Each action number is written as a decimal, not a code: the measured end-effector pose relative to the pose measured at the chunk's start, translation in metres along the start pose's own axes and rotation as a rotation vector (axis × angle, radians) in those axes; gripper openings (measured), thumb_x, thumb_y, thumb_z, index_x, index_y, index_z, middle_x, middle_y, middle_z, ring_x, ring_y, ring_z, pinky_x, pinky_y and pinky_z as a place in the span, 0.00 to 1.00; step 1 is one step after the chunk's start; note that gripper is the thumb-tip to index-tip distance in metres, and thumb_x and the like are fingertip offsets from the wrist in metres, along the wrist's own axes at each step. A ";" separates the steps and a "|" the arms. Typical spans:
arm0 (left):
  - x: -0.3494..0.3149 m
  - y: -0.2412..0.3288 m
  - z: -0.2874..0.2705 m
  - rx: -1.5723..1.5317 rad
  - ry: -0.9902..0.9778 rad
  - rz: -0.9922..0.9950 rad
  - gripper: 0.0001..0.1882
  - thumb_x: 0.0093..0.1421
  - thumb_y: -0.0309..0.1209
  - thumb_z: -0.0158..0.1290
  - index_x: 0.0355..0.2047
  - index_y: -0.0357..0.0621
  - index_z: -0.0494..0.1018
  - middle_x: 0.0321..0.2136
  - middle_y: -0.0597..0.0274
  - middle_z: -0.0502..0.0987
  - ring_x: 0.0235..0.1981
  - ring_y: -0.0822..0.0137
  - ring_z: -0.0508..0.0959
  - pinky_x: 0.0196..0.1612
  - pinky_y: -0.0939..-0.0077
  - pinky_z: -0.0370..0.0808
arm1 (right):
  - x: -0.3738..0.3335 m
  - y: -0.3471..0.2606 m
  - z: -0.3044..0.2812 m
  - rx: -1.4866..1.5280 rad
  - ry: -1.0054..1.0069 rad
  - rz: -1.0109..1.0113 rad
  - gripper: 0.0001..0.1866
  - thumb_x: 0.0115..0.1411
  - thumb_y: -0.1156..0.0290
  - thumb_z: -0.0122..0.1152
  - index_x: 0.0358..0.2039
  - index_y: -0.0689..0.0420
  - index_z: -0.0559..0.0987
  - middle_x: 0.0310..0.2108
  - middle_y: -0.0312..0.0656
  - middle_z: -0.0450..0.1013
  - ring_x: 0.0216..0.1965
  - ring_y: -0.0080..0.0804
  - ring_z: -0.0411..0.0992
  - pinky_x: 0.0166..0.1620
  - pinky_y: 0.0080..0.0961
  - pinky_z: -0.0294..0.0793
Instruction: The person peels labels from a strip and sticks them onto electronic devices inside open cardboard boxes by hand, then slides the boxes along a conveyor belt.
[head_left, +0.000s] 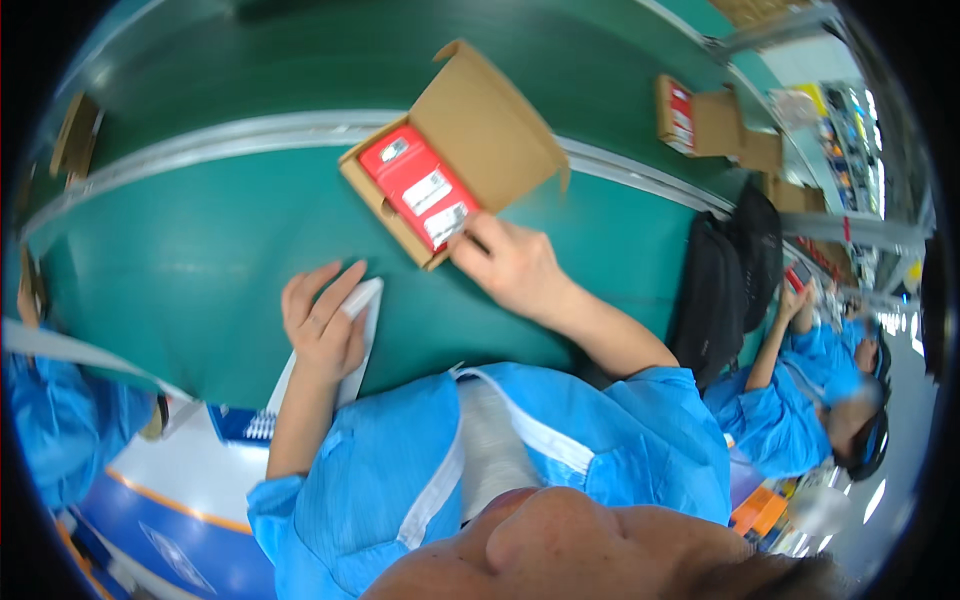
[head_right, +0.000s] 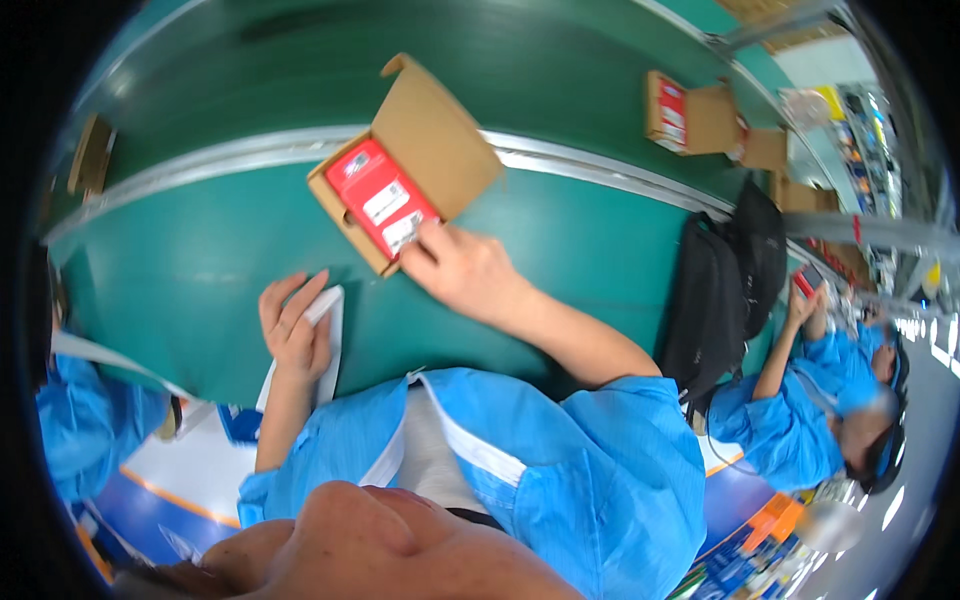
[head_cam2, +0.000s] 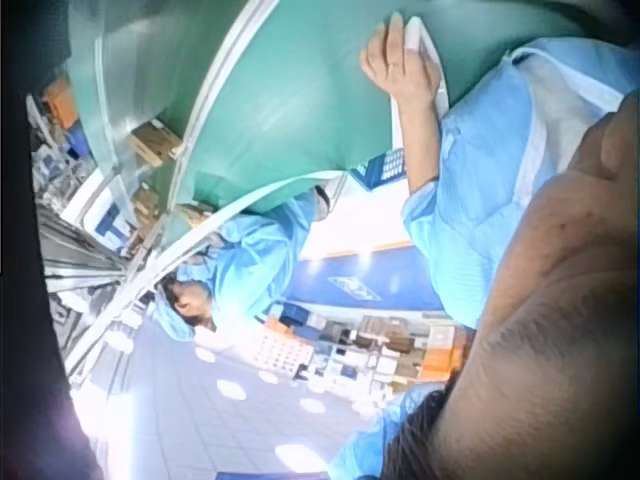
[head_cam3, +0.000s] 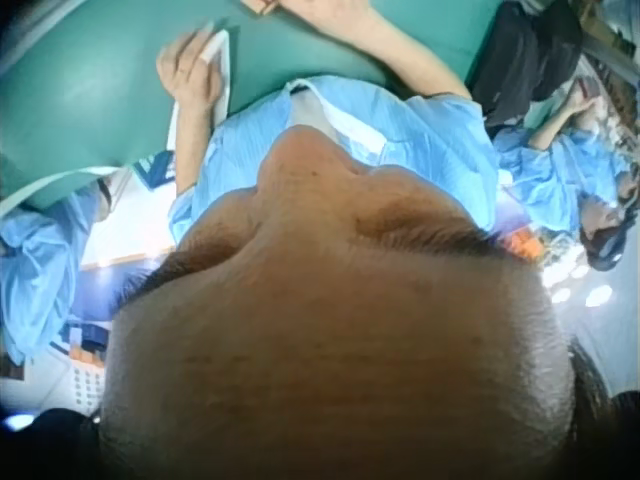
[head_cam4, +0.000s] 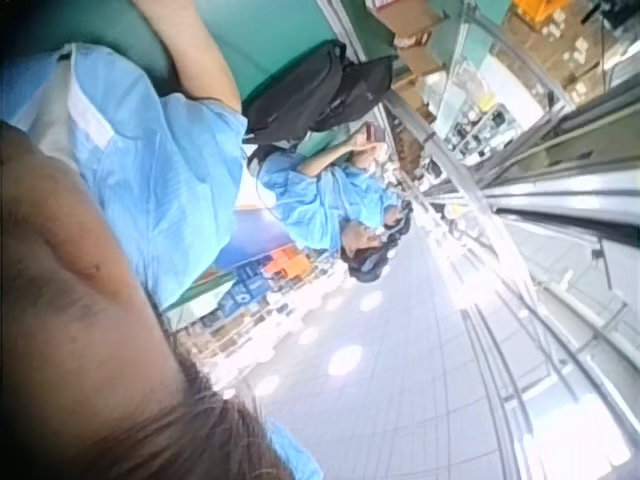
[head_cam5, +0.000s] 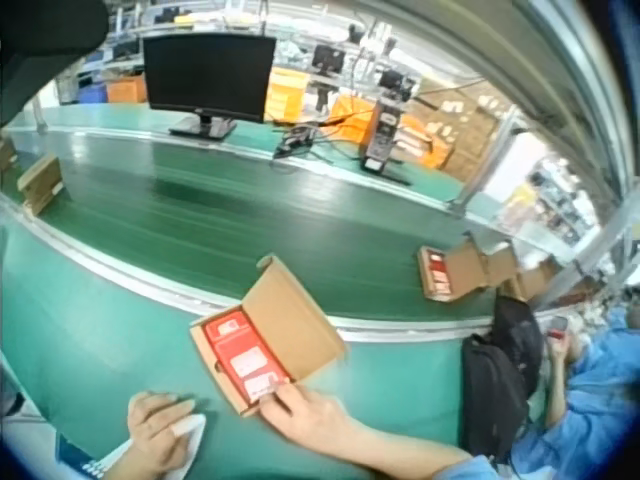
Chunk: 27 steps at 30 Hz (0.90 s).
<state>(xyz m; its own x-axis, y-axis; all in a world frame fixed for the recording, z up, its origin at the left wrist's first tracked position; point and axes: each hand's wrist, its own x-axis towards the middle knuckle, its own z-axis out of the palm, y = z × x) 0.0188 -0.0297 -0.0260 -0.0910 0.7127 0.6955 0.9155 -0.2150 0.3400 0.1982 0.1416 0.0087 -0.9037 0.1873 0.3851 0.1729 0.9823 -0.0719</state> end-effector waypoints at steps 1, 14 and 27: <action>-0.002 0.000 0.000 0.019 -0.004 -0.020 0.09 0.45 0.25 0.56 0.29 0.39 0.74 0.42 0.59 0.77 0.43 0.56 0.74 0.42 0.60 0.67 | 0.001 0.021 -0.005 -0.066 0.063 -0.006 0.09 0.46 0.73 0.56 0.30 0.53 0.70 0.30 0.38 0.64 0.23 0.26 0.71 0.19 0.21 0.71; 0.006 0.006 0.006 -0.032 -0.164 -0.080 0.09 0.42 0.24 0.58 0.27 0.39 0.74 0.37 0.60 0.78 0.35 0.57 0.77 0.35 0.65 0.74 | 0.006 -0.023 0.029 0.274 0.043 -0.209 0.22 0.45 0.64 0.65 0.40 0.58 0.73 0.47 0.53 0.67 0.50 0.47 0.67 0.52 0.41 0.67; 0.007 -0.073 -0.026 -0.105 0.112 -0.536 0.02 0.55 0.23 0.53 0.29 0.40 0.75 0.26 0.57 0.76 0.25 0.63 0.74 0.29 0.74 0.71 | 0.002 -0.015 0.022 0.547 -0.176 -0.245 0.20 0.45 0.69 0.65 0.40 0.59 0.75 0.49 0.47 0.67 0.53 0.44 0.64 0.54 0.40 0.63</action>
<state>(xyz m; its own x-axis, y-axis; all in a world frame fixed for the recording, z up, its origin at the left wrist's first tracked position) -0.0586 -0.0259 -0.0295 -0.5793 0.6667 0.4689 0.6865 0.0890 0.7217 0.1853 0.1271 -0.0095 -0.9507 -0.0916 0.2961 -0.2310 0.8464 -0.4798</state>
